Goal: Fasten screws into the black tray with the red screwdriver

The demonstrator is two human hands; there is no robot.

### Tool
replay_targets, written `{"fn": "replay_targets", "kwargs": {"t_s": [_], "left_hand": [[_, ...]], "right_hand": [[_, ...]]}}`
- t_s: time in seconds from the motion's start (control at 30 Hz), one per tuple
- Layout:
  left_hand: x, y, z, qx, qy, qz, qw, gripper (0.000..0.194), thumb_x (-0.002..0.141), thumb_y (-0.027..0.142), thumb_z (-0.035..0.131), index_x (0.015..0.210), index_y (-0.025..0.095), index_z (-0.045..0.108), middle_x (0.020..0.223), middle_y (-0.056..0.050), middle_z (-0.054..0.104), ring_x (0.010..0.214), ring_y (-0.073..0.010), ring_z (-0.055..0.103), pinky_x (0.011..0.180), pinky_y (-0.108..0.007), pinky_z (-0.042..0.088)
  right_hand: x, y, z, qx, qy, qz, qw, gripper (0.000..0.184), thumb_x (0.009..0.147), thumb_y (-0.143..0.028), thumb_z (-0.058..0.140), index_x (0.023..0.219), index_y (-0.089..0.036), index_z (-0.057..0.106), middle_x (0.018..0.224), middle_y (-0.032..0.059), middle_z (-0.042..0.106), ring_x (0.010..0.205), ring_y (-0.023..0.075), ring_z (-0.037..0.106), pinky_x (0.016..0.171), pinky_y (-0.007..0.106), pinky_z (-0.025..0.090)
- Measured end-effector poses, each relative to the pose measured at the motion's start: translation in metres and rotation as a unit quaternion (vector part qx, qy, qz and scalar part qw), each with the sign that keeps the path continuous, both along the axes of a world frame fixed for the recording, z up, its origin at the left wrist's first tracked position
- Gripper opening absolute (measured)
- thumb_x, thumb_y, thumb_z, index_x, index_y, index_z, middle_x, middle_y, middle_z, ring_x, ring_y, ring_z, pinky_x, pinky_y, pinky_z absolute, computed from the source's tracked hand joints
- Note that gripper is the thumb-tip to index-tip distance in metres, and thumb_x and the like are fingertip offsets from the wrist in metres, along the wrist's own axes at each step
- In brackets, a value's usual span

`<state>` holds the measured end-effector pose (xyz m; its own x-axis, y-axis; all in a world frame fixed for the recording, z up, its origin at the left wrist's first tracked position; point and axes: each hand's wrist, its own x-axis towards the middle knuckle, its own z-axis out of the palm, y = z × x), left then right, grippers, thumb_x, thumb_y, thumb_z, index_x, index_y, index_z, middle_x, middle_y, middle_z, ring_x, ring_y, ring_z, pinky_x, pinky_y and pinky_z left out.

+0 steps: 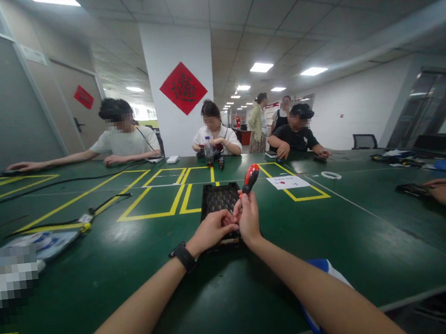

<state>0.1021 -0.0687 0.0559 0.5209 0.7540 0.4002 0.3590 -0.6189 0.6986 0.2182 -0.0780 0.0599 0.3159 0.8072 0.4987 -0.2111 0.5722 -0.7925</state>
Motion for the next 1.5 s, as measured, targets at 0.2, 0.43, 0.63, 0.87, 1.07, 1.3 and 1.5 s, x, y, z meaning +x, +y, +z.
{"fn": "replay_targets", "kwargs": {"t_s": [0.2, 0.43, 0.63, 0.87, 1.07, 1.3, 1.5], "left_hand": [[-0.0017, -0.0019, 0.0023, 0.022, 0.015, -0.012, 1.000, 0.019, 0.076, 0.031, 0.052, 0.076, 0.013, 0.058, 0.070, -0.001, 0.061, 0.065, -0.0119, 0.053, 0.063, -0.022, 0.040], [-0.0005, -0.0014, 0.0014, 0.013, 0.011, -0.008, 1.000, 0.021, 0.074, 0.034, 0.055, 0.078, 0.013, 0.059, 0.072, -0.002, 0.061, 0.066, -0.0125, 0.054, 0.064, -0.022, 0.041], [-0.0013, -0.0015, 0.0017, 0.029, 0.022, -0.008, 0.999, 0.021, 0.074, 0.033, 0.054, 0.075, 0.013, 0.058, 0.068, -0.001, 0.059, 0.064, -0.0115, 0.052, 0.062, -0.021, 0.039], [-0.0032, 0.0009, -0.0001, 0.047, 0.049, -0.013, 0.998, 0.023, 0.079, 0.033, 0.048, 0.077, 0.013, 0.060, 0.071, -0.001, 0.060, 0.065, -0.0118, 0.052, 0.063, -0.021, 0.038], [-0.0019, 0.0011, -0.0015, 0.031, 0.043, 0.008, 0.999, 0.025, 0.073, 0.038, 0.056, 0.077, 0.013, 0.059, 0.069, -0.001, 0.060, 0.062, -0.0113, 0.051, 0.060, -0.021, 0.038], [-0.0019, -0.0005, 0.0014, 0.021, 0.036, -0.023, 0.999, 0.022, 0.078, 0.032, 0.050, 0.077, 0.013, 0.061, 0.072, -0.002, 0.063, 0.066, -0.0124, 0.054, 0.063, -0.021, 0.039], [-0.0018, 0.0004, -0.0001, 0.026, 0.033, 0.009, 0.999, 0.024, 0.072, 0.036, 0.057, 0.075, 0.013, 0.058, 0.067, 0.000, 0.059, 0.063, -0.0117, 0.052, 0.060, -0.021, 0.039]], "right_hand": [[0.0009, -0.0010, 0.0011, -0.006, -0.004, 0.014, 1.000, 0.029, 0.084, -0.043, 0.034, 0.096, -0.019, 0.046, 0.049, -0.0087, 0.041, 0.035, 0.0045, 0.034, 0.036, 0.015, 0.029], [0.0013, 0.0000, -0.0003, -0.012, -0.001, 0.011, 1.000, 0.030, 0.084, -0.044, 0.034, 0.094, -0.019, 0.046, 0.050, -0.0081, 0.042, 0.035, 0.0044, 0.033, 0.035, 0.014, 0.028], [0.0007, -0.0004, 0.0009, -0.006, -0.006, 0.014, 1.000, 0.028, 0.085, -0.043, 0.033, 0.095, -0.019, 0.046, 0.049, -0.0085, 0.040, 0.036, 0.0045, 0.034, 0.036, 0.015, 0.030], [0.0014, 0.0003, 0.0015, -0.010, 0.002, 0.020, 1.000, 0.029, 0.085, -0.044, 0.033, 0.093, -0.019, 0.046, 0.048, -0.0088, 0.040, 0.035, 0.0041, 0.033, 0.035, 0.014, 0.029], [0.0005, -0.0014, 0.0023, -0.010, 0.001, 0.016, 1.000, 0.029, 0.084, -0.044, 0.033, 0.094, -0.020, 0.045, 0.048, -0.0092, 0.040, 0.033, 0.0043, 0.031, 0.033, 0.015, 0.029], [0.0013, -0.0003, 0.0023, -0.009, 0.002, 0.024, 1.000, 0.029, 0.085, -0.044, 0.033, 0.093, -0.019, 0.045, 0.048, -0.0088, 0.041, 0.034, 0.0043, 0.033, 0.034, 0.015, 0.029], [0.0015, 0.0002, 0.0002, -0.006, -0.004, 0.009, 1.000, 0.029, 0.085, -0.044, 0.034, 0.094, -0.019, 0.045, 0.049, -0.0087, 0.041, 0.035, 0.0044, 0.034, 0.036, 0.015, 0.030]]}}
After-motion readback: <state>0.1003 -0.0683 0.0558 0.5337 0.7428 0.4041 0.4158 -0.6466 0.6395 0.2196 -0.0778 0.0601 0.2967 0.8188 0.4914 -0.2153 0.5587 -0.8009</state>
